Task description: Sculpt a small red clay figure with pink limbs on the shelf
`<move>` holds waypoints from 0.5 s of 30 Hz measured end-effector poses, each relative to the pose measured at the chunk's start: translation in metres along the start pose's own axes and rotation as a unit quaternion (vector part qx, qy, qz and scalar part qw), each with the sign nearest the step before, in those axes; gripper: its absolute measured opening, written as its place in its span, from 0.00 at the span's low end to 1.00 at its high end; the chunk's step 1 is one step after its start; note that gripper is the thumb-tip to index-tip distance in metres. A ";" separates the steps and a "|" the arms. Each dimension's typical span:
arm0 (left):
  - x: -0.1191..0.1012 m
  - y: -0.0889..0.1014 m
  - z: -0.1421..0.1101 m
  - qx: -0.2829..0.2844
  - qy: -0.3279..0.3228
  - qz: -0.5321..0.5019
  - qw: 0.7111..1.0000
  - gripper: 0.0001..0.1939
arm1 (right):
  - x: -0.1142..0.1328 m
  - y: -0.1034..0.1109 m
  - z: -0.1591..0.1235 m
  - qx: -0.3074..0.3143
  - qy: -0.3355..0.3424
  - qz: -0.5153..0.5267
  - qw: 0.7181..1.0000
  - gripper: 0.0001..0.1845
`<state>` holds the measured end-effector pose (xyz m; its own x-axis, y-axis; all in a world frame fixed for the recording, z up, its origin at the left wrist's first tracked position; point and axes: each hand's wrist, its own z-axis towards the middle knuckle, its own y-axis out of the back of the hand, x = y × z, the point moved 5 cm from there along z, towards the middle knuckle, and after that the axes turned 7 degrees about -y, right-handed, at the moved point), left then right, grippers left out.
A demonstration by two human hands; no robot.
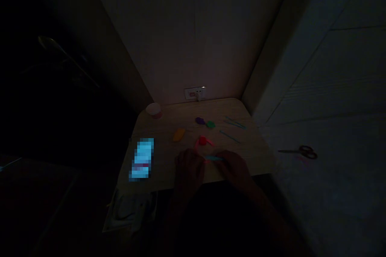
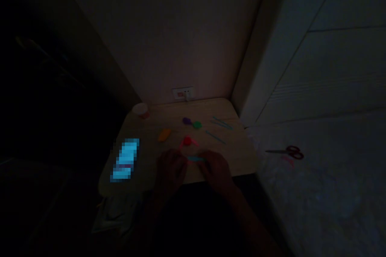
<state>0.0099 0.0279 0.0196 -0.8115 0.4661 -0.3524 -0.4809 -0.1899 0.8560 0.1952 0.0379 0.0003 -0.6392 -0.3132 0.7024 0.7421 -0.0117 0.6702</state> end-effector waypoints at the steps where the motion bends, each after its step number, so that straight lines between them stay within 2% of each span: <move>1: 0.001 0.000 0.000 0.000 0.002 -0.001 1.000 0.06 | -0.001 -0.001 0.001 0.000 -0.003 -0.002 1.000 0.11; 4: 0.002 -0.001 0.000 -0.005 0.000 -0.014 1.000 0.08 | -0.001 -0.005 0.003 0.017 0.002 -0.013 1.000 0.13; 9: 0.003 -0.002 0.000 -0.007 -0.014 -0.032 0.999 0.09 | 0.007 -0.012 0.007 0.050 0.024 0.002 0.998 0.12; 15: 0.003 0.004 -0.005 -0.049 -0.032 -0.066 0.996 0.10 | 0.011 -0.014 0.004 0.019 -0.012 0.072 0.997 0.10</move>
<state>0.0039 0.0242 0.0206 -0.7186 0.5453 -0.4317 -0.6141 -0.2062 0.7618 0.1767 0.0388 -0.0005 -0.5322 -0.2854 0.7971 0.8186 0.0667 0.5705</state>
